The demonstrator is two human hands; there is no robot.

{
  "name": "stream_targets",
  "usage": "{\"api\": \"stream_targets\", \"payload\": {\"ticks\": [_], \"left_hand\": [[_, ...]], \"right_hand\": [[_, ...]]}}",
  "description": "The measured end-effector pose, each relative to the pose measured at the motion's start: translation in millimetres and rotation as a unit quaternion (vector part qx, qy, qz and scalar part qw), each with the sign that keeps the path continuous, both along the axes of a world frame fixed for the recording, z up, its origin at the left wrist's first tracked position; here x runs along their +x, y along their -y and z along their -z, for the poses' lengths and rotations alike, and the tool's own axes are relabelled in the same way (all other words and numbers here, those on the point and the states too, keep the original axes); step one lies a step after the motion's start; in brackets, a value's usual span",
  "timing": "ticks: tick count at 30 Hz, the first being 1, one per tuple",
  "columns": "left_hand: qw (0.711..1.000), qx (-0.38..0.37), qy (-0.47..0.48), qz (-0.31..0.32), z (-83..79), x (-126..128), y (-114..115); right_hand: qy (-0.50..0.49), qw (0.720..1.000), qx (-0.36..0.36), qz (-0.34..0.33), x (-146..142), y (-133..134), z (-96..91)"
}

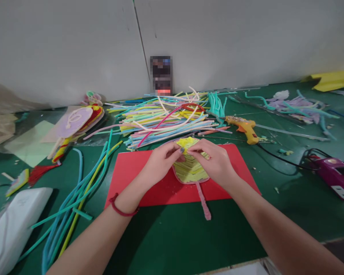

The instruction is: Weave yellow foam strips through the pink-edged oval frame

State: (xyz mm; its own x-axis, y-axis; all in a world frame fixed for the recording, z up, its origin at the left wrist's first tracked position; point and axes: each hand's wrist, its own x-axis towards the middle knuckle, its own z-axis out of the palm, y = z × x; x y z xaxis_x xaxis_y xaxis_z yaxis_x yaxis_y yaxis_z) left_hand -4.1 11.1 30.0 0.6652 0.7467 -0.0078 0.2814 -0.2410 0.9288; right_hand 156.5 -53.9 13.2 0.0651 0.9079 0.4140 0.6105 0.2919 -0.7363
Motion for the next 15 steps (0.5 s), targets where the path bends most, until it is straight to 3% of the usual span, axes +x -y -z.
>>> {"api": "stream_targets", "payload": {"ticks": [3,6,9,15], "left_hand": [[0.995,-0.085,0.036,0.030,1.4,-0.8,-2.6],[0.992,-0.109,0.058,0.028,2.4,-0.8,-3.0],[0.996,-0.077,0.050,0.016,2.3,-0.4,-1.9],[0.997,0.075,-0.008,-0.008,2.9,-0.8,0.8]], "right_hand": [[0.019,1.000,0.020,-0.004,1.2,-0.6,1.4],[0.031,0.999,0.033,0.000,1.3,-0.9,1.8],[0.034,0.999,0.023,0.014,0.7,-0.7,0.7],[-0.022,0.999,-0.028,0.029,-1.5,0.0,-3.1]]}}
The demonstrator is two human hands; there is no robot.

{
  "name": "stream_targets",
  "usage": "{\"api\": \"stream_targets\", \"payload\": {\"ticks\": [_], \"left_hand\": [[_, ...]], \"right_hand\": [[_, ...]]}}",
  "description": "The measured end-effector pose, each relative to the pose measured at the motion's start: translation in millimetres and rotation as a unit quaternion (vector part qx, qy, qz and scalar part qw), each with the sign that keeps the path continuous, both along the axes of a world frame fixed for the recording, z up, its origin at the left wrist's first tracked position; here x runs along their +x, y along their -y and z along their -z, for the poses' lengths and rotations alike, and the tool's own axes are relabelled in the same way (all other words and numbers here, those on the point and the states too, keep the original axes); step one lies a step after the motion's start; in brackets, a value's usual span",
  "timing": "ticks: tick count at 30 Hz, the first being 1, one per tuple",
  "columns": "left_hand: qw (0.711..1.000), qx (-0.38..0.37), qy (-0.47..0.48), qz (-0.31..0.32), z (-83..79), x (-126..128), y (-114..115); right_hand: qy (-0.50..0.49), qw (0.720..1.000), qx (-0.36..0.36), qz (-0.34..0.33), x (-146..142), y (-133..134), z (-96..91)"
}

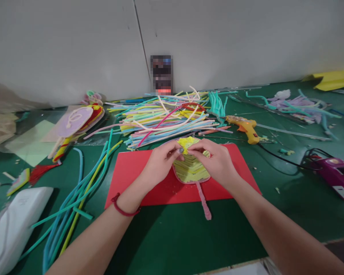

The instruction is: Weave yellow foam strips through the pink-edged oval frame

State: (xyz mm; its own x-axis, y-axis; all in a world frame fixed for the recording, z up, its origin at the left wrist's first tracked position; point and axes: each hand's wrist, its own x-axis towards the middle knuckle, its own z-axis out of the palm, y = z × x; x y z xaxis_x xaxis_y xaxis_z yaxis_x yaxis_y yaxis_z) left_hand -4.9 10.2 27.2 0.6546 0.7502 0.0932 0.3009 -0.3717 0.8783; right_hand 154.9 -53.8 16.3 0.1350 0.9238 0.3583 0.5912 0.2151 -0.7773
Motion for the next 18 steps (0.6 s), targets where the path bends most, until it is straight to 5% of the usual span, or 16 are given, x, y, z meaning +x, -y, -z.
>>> {"api": "stream_targets", "payload": {"ticks": [11,18], "left_hand": [[0.999,0.044,-0.014,0.007,-1.1,-1.0,0.3],[0.989,0.107,-0.096,0.038,1.3,0.4,0.7]], "right_hand": [[-0.203,0.967,-0.148,-0.041,3.9,-4.5,-4.8],[-0.235,0.942,-0.227,-0.079,8.7,-5.8,-1.7]]}}
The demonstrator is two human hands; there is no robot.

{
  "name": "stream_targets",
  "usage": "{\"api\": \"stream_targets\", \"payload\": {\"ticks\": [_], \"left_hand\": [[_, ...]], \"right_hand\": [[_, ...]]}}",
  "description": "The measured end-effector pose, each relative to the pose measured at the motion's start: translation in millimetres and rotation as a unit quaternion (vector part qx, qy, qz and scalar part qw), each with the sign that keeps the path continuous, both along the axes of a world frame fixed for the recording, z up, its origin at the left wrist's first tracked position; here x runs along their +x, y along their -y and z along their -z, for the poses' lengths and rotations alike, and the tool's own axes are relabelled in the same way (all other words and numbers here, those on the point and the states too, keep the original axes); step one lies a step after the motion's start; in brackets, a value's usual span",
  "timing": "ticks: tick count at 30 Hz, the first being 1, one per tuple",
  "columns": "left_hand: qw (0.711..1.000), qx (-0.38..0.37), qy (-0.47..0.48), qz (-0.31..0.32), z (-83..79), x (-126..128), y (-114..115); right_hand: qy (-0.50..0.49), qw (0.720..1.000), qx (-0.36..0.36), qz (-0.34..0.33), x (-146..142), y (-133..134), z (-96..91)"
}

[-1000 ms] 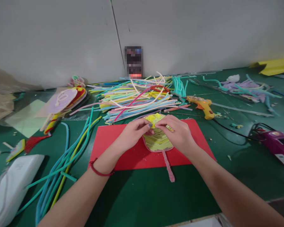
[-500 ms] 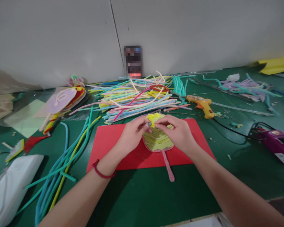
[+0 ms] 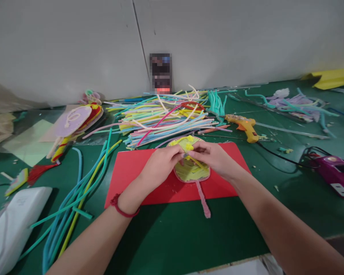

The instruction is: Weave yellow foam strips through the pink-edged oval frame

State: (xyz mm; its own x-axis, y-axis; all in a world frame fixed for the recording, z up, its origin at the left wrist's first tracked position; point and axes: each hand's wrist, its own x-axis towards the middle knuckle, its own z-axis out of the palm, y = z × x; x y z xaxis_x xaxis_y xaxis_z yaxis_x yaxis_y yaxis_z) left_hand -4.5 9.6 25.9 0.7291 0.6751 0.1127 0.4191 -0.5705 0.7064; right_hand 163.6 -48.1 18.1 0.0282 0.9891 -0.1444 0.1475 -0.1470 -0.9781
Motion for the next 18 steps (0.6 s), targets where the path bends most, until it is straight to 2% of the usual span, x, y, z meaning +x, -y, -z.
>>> {"api": "stream_targets", "payload": {"ticks": [4,7,12,18], "left_hand": [[1.000,-0.001,0.009,-0.006,-0.9,0.8,-0.4],[1.000,0.016,-0.009,-0.016,-1.1,0.7,-0.5],[0.999,0.031,-0.013,-0.021,-1.8,0.2,1.6],[0.999,0.019,0.022,-0.026,-1.4,0.3,2.0]], "right_hand": [[-0.018,0.999,-0.016,-0.023,2.0,0.1,4.2],[-0.026,0.999,-0.018,-0.005,0.2,0.1,4.0],[-0.105,0.992,-0.049,0.043,-4.2,0.3,-0.1],[-0.120,0.991,-0.042,0.044,-2.0,0.2,4.0]]}}
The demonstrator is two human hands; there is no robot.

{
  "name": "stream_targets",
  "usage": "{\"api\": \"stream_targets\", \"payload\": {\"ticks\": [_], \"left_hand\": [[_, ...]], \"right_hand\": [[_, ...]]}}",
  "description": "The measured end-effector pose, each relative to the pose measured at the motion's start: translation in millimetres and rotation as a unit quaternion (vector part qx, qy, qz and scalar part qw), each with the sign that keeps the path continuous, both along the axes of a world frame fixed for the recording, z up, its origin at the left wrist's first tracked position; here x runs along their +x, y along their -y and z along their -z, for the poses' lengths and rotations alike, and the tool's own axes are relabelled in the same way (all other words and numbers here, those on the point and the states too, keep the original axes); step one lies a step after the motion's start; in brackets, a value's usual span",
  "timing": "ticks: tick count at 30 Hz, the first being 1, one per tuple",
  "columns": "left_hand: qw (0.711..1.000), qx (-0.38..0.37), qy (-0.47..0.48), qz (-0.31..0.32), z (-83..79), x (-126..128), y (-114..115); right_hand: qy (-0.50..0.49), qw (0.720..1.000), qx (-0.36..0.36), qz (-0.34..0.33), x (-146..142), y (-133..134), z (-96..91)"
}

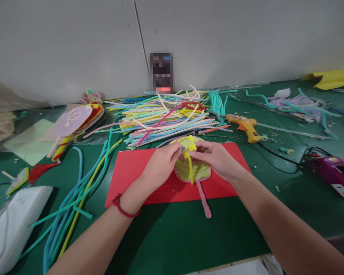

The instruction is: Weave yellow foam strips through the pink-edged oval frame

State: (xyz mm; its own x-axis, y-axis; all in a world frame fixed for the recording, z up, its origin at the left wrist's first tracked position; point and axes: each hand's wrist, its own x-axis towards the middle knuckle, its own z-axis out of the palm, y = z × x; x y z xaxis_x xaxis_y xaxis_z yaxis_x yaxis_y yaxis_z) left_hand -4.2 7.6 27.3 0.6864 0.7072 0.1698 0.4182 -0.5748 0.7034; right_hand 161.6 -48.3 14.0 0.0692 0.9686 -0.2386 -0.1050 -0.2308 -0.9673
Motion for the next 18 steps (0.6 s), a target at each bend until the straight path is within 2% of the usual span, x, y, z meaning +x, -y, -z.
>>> {"api": "stream_targets", "payload": {"ticks": [5,12,14,16,18], "left_hand": [[0.998,-0.034,0.045,0.011,-0.1,-0.1,-1.5],[0.999,-0.045,0.028,-0.004,-0.5,0.9,-0.6],[0.996,-0.072,0.040,-0.028,-0.6,2.5,0.8],[0.989,-0.125,0.055,-0.052,-1.5,4.5,3.5],[0.979,-0.193,0.055,-0.046,-3.6,6.4,7.0]], "right_hand": [[-0.006,0.999,0.029,0.016,1.1,-1.2,3.1],[0.046,0.999,0.023,-0.009,0.7,0.1,0.4],[0.062,0.997,0.037,0.015,-0.8,-0.4,0.9],[0.077,0.993,0.064,0.067,-3.0,-1.5,1.6],[0.091,0.985,0.088,0.121,-5.1,-2.8,1.6]]}}
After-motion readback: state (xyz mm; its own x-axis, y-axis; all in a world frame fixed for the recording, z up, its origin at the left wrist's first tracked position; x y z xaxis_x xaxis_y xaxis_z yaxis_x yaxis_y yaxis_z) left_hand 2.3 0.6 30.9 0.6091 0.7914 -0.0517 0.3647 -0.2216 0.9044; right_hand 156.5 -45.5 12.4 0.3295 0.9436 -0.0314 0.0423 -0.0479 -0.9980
